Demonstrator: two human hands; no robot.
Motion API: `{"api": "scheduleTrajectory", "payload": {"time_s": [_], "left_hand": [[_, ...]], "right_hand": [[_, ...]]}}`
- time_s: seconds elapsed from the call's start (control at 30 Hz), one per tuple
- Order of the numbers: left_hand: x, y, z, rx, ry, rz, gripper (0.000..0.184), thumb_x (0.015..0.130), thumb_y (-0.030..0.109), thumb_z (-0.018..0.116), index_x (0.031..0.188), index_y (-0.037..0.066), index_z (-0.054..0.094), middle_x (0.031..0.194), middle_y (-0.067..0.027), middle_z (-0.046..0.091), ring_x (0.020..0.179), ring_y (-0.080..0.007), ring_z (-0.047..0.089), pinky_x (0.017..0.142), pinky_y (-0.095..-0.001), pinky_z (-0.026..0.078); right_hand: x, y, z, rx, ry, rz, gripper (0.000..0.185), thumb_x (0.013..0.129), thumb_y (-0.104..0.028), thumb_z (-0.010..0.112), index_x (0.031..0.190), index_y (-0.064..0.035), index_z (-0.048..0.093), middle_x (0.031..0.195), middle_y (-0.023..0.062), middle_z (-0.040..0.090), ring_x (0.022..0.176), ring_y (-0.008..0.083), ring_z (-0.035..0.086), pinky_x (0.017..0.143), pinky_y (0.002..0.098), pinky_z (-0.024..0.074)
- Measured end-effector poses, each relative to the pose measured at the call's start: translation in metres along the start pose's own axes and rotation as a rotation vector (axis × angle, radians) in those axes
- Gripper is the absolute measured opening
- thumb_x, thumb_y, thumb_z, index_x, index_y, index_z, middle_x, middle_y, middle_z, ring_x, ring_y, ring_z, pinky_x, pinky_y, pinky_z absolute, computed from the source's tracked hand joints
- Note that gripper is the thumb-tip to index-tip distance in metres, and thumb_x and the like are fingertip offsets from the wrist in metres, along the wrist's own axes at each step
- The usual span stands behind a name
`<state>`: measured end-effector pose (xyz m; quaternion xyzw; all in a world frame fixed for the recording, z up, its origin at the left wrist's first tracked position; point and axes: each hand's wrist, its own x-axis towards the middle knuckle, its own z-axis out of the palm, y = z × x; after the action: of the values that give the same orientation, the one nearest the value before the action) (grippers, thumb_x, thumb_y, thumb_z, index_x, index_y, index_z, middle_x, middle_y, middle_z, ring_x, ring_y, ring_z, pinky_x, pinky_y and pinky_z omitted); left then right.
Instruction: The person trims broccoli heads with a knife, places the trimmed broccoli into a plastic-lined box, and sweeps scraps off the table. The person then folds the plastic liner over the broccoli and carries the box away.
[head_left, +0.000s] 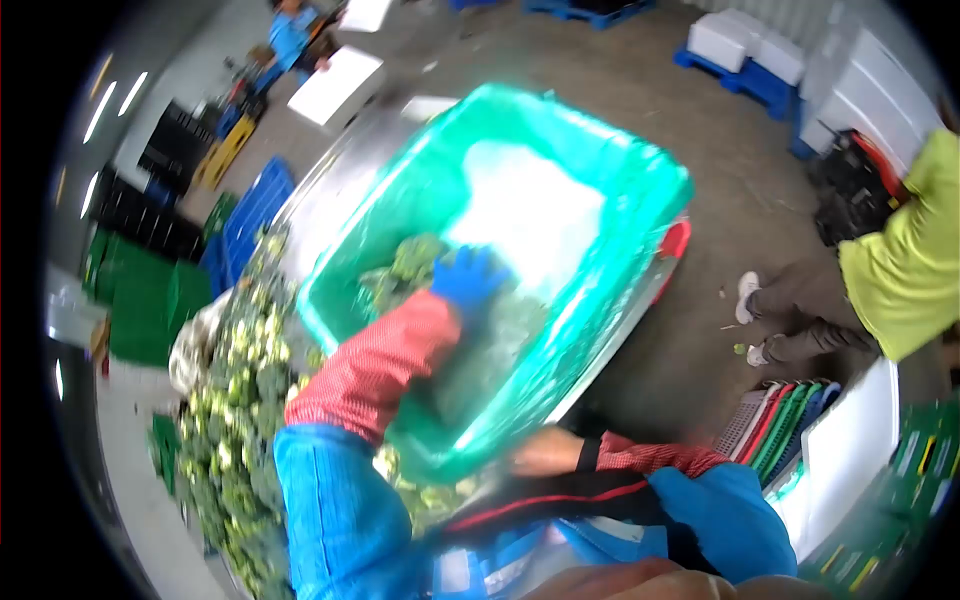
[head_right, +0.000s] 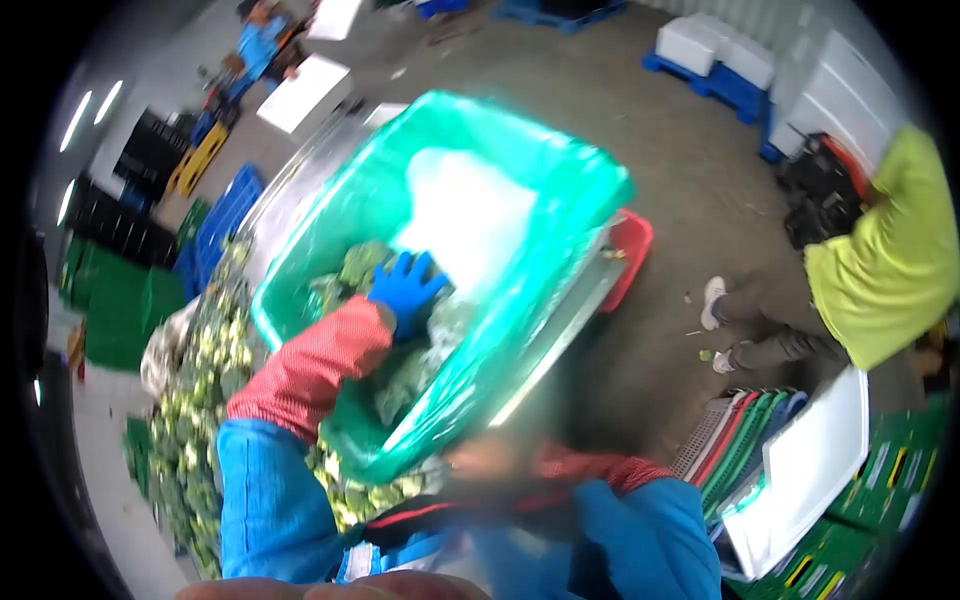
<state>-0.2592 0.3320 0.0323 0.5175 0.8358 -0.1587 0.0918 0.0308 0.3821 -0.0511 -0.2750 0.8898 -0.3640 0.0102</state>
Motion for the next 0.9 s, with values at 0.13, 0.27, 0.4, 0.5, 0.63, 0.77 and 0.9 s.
{"api": "scheduleTrajectory", "payload": {"time_s": [0.13,0.27,0.4,0.5,0.63,0.77,0.9], "left_hand": [[0.012,0.015,-0.022,0.027,-0.159,-0.097,0.086,0.064,0.047,0.077,0.14,0.028,0.04,0.151,-0.0206,0.021,0.137,-0.0513,0.02,0.099,-0.0731,0.029],[0.029,0.008,-0.047,-0.048,-0.226,-0.119,0.089,0.057,0.041,0.081,0.136,0.02,0.045,0.139,-0.0219,0.035,0.128,-0.0493,0.034,0.102,-0.0585,0.039],[0.03,0.003,-0.068,-0.224,-0.092,-0.191,0.089,0.051,0.037,0.084,0.13,0.011,0.049,0.125,-0.0223,0.046,0.116,-0.0437,0.048,0.098,-0.0485,0.045],[0.018,-0.025,-0.062,-0.534,0.112,-0.179,0.091,0.051,0.036,0.083,0.13,0.009,0.048,0.126,-0.0237,0.046,0.117,-0.0442,0.047,0.098,-0.0492,0.045],[0.006,-0.078,-0.024,-1.659,0.483,-0.271,0.093,0.051,0.032,0.086,0.131,0.009,0.044,0.123,-0.0199,0.046,0.115,-0.036,0.049,0.098,-0.0448,0.045],[-0.048,-0.06,-0.073,-0.682,0.551,-0.256,0.092,0.054,0.031,0.086,0.132,0.01,0.042,0.124,-0.0178,0.046,0.121,-0.0315,0.047,0.101,-0.0429,0.045],[-0.093,-0.082,-0.041,-1.711,0.71,-0.242,0.074,0.076,0.015,0.078,0.136,0.008,0.036,0.124,-0.0168,0.053,0.113,-0.0284,0.056,0.091,-0.0415,0.052]], "right_hand": [[-0.01,0.013,0.016,0.047,-0.114,0.054,0.022,0.081,-0.031,0.063,0.077,-0.0088,0.066,0.069,0.0124,0.063,0.063,0.0297,0.063,0.055,0.0421,0.051],[-0.016,0.011,0.018,0.0,-0.039,0.02,0.02,0.074,-0.027,0.067,0.07,-0.0074,0.069,0.07,0.0108,0.062,0.066,0.0256,0.064,0.054,0.0385,0.0512],[-0.017,0.008,0.008,-0.026,-0.087,0.036,0.02,0.075,-0.028,0.067,0.072,-0.008,0.068,0.081,0.0111,0.062,0.072,0.0254,0.063,0.058,0.0373,0.0521],[-0.021,0.003,0.006,-0.023,-0.011,0.01,0.023,0.075,-0.032,0.066,0.077,-0.009,0.067,0.091,0.0107,0.06,0.08,0.025,0.062,0.065,0.0371,0.0519],[-0.023,-0.008,-0.003,0.006,-0.043,-0.002,0.025,0.077,-0.034,0.062,0.08,-0.0094,0.064,0.101,0.0103,0.056,0.088,0.0253,0.06,0.071,0.0385,0.0507],[-0.013,-0.023,0.005,-0.01,-0.018,-0.165,0.02,0.081,-0.028,0.056,0.083,-0.0086,0.061,0.106,0.0118,0.053,0.093,0.0265,0.056,0.075,0.0398,0.0498],[0.008,-0.051,-0.012,0.067,-0.08,-0.113,0.022,0.087,-0.029,0.057,0.093,-0.0086,0.057,0.088,0.0131,0.059,0.077,0.0318,0.062,0.065,0.0444,0.0511]]}}
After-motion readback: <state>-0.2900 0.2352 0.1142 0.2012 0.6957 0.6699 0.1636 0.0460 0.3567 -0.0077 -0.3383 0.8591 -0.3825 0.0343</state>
